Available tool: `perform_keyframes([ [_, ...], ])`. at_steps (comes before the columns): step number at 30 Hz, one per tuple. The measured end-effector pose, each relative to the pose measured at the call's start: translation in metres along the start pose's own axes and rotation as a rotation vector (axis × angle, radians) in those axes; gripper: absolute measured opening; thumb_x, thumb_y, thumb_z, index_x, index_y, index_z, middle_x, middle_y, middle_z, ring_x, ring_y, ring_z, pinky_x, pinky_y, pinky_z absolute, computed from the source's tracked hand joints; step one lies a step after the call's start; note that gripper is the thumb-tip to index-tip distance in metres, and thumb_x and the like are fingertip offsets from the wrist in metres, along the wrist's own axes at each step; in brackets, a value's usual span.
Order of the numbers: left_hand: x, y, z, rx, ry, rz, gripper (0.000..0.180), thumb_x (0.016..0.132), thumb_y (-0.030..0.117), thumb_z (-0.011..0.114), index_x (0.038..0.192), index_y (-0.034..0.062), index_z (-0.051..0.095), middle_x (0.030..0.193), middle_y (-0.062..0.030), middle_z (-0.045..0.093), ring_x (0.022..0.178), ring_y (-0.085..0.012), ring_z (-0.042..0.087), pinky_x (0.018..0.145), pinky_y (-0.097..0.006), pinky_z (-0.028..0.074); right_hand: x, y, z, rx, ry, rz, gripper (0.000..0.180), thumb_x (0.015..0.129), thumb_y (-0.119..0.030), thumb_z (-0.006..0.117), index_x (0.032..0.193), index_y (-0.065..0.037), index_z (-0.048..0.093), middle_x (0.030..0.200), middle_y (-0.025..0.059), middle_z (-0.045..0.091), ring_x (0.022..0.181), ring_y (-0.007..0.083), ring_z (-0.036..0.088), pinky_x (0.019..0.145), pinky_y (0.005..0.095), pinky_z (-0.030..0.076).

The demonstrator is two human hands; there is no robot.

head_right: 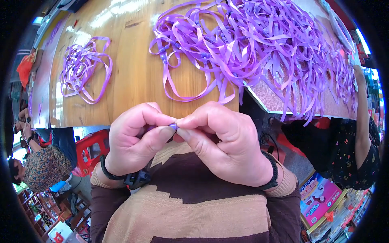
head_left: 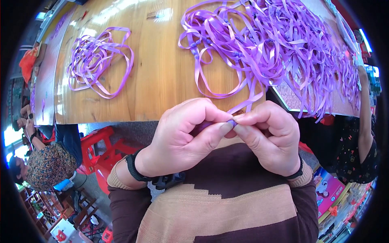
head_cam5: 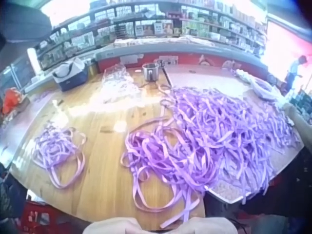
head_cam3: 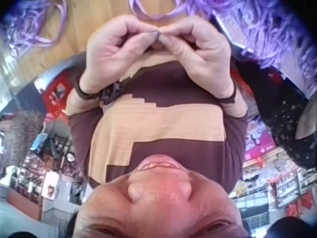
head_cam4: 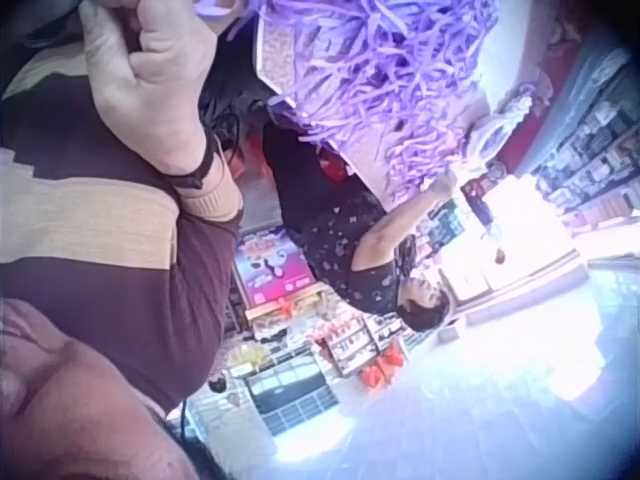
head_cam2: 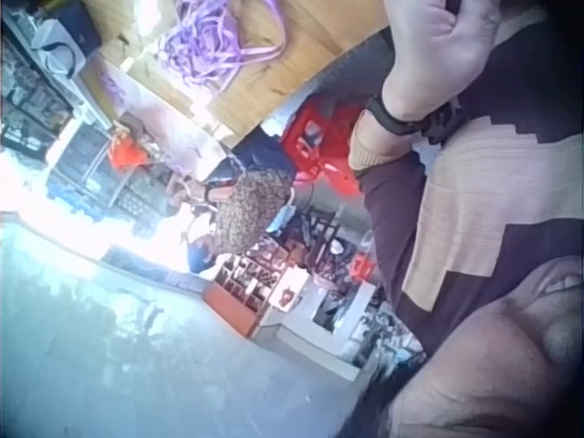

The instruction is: The person assembles purple lanyards by hand, connecting the ends of each ribbon and pulling them taut. They repeat this process for several ribbons before moving a pile aside.

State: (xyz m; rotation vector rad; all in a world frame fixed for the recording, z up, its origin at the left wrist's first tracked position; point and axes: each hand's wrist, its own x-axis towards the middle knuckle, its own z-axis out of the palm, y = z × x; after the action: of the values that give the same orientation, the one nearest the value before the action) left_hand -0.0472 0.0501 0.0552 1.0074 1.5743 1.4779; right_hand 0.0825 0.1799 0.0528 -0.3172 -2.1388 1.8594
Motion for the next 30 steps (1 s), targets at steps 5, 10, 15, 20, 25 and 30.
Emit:
perform_keyframes([
  [5,0.001,-0.004,-0.009,-0.235,-0.046,-0.074,0.007,0.083,0.0,0.055,0.09,-0.0025,0.056,0.079,-0.0026,0.05,0.068,-0.0043,0.046,0.059,-0.017,0.036,0.008,-0.004,0.0,-0.037,-0.011,-0.045,0.009,0.083,0.002,0.057,0.091,0.002,0.052,0.085,0.0064,0.056,0.077,0.0094,0.057,0.067,0.0205,0.046],
  [10,-0.007,-0.004,-0.014,-0.097,-0.021,0.055,0.009,0.084,0.005,0.055,0.091,-0.0004,0.058,0.073,-0.0016,0.05,0.064,-0.0054,0.046,0.056,-0.019,0.037,0.015,-0.011,0.007,-0.356,-0.012,-0.2,0.012,0.078,-0.007,0.061,0.086,-0.001,0.054,0.068,0.0098,0.052,0.056,0.0236,0.051,0.051,0.0304,0.04],
  [15,-0.006,-0.002,-0.01,-0.104,-0.017,0.123,0.009,0.084,0.009,0.057,0.089,0.0009,0.058,0.073,-0.0027,0.053,0.063,-0.0082,0.05,0.055,-0.023,0.04,0.006,-0.013,0.011,-0.53,-0.042,-0.31,0.009,0.085,-0.008,0.05,0.087,0.001,0.051,0.071,0.0126,0.051,0.061,0.0303,0.05,0.055,0.0367,0.038],
  [20,-0.012,-0.005,-0.006,-0.087,0.032,0.149,0.008,0.083,0.008,0.057,0.087,0.0012,0.057,0.074,-0.0052,0.054,0.067,-0.0136,0.051,0.059,-0.025,0.041,0.001,-0.008,0.011,-0.548,-0.077,-0.281,0.014,0.088,-0.012,0.045,0.089,0.001,0.05,0.075,0.0139,0.05,0.064,0.0308,0.049,0.058,0.0372,0.038],
  [25,-0.004,-0.007,-0.003,-0.088,-0.042,0.27,0.007,0.082,0.006,0.058,0.088,0.002,0.057,0.072,-0.0064,0.054,0.064,-0.0172,0.052,0.057,-0.026,0.041,0.002,-0.009,0.007,-0.619,-0.091,-0.316,0.014,0.088,-0.012,0.044,0.089,0.001,0.05,0.077,0.0149,0.052,0.066,0.0311,0.052,0.057,0.0383,0.039],
  [30,-0.009,-0.006,-0.011,0.246,0.076,0.493,0.015,0.075,-0.001,0.063,0.088,0.0025,0.058,0.063,-0.0064,0.051,0.052,-0.0186,0.05,0.047,-0.029,0.039,0.019,-0.002,0.014,-0.49,-0.055,-0.546,0.011,0.082,-0.01,0.055,0.075,-0.005,0.048,0.062,0.0083,0.046,0.051,0.0255,0.049,0.045,0.0349,0.037],
])
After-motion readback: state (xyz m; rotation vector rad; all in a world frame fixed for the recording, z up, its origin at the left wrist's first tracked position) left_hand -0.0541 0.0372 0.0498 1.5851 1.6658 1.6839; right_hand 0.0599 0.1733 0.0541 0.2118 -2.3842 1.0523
